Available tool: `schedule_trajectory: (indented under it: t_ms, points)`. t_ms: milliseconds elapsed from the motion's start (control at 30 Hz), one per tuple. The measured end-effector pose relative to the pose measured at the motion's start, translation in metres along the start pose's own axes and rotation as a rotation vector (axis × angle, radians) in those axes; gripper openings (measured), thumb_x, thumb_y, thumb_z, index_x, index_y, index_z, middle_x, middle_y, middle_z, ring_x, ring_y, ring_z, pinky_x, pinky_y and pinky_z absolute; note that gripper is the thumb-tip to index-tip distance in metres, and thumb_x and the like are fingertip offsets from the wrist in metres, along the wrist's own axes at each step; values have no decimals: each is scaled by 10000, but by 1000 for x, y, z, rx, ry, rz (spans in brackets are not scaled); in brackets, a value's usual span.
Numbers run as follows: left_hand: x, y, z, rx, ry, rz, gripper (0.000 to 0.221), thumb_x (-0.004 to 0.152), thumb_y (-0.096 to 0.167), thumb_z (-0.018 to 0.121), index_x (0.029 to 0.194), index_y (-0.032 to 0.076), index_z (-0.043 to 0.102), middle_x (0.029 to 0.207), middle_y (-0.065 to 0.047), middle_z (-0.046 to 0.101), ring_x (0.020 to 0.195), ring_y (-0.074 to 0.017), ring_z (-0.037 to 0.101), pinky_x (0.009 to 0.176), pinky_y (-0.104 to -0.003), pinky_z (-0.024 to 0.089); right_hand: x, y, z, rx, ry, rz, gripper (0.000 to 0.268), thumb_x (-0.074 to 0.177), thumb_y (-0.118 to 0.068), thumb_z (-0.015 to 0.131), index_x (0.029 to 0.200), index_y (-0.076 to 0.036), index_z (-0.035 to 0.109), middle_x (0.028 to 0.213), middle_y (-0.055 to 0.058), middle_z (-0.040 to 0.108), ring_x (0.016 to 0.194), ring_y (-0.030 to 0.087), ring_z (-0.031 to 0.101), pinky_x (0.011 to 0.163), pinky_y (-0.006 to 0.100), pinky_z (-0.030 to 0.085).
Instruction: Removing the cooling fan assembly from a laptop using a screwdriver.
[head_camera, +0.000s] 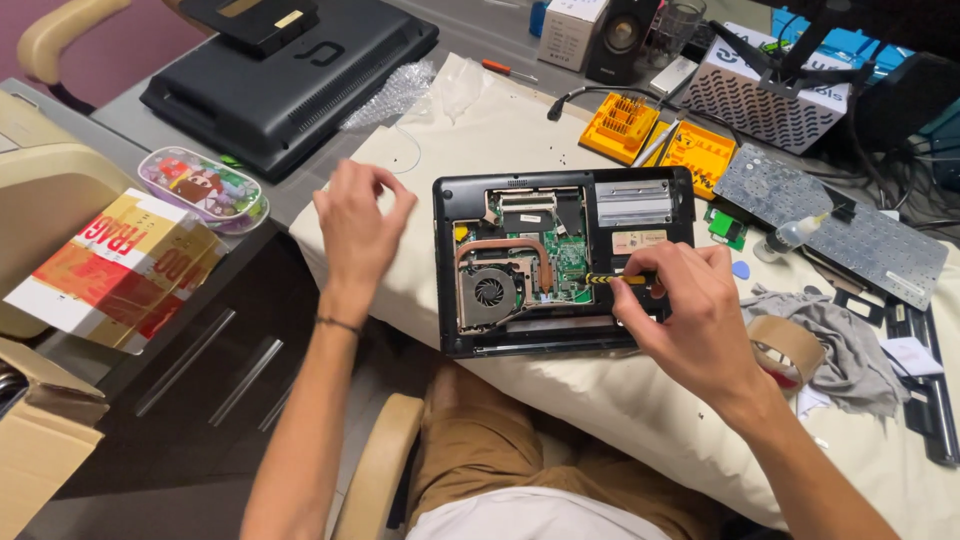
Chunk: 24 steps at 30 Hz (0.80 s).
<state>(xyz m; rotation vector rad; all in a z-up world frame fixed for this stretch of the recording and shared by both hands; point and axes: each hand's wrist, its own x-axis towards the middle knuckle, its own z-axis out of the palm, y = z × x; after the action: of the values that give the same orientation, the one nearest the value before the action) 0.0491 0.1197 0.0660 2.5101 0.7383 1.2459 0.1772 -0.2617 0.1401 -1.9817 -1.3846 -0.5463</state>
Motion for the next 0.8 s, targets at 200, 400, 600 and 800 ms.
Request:
schedule_trajectory:
  t_ms: [200,400,600,800]
  points:
    - [83,-108,96,-51,-178,-332,215,918,440,752,902,226,773,944,4,635,947,-318,738,921,-515,515,0,1,3,-13,1,-12,149,1021,-158,848,1072,-153,709,841,-16,756,714,188,693,892,338,451]
    - [81,-130,120,-17,-287,-386,182,952,321,732,989,200,863,959,-33,752,1013,-358,787,972,-518,521,3,7,4,-10,-11,-11,134,1014,-155,836,1066,-157,712,823,-25,745,699,187,691,888,339,454]
    - [58,-114,86,-305,-89,-430,205,963,273,786,1089,132,866,873,-42,748,884,-254,754,843,-441,574,-4,15,7,18,-18,5,132,1032,-143,833,1080,-143,710,849,-17,746,711,190,689,883,338,448]
    - [-36,29,-15,-486,-42,-112,61,1086,179,817,1135,143,809,916,-66,725,883,-243,745,940,-421,556,-6,-11,18,132,0,-29,150,1003,-97,851,1080,-114,723,857,1,758,679,203,695,856,335,490]
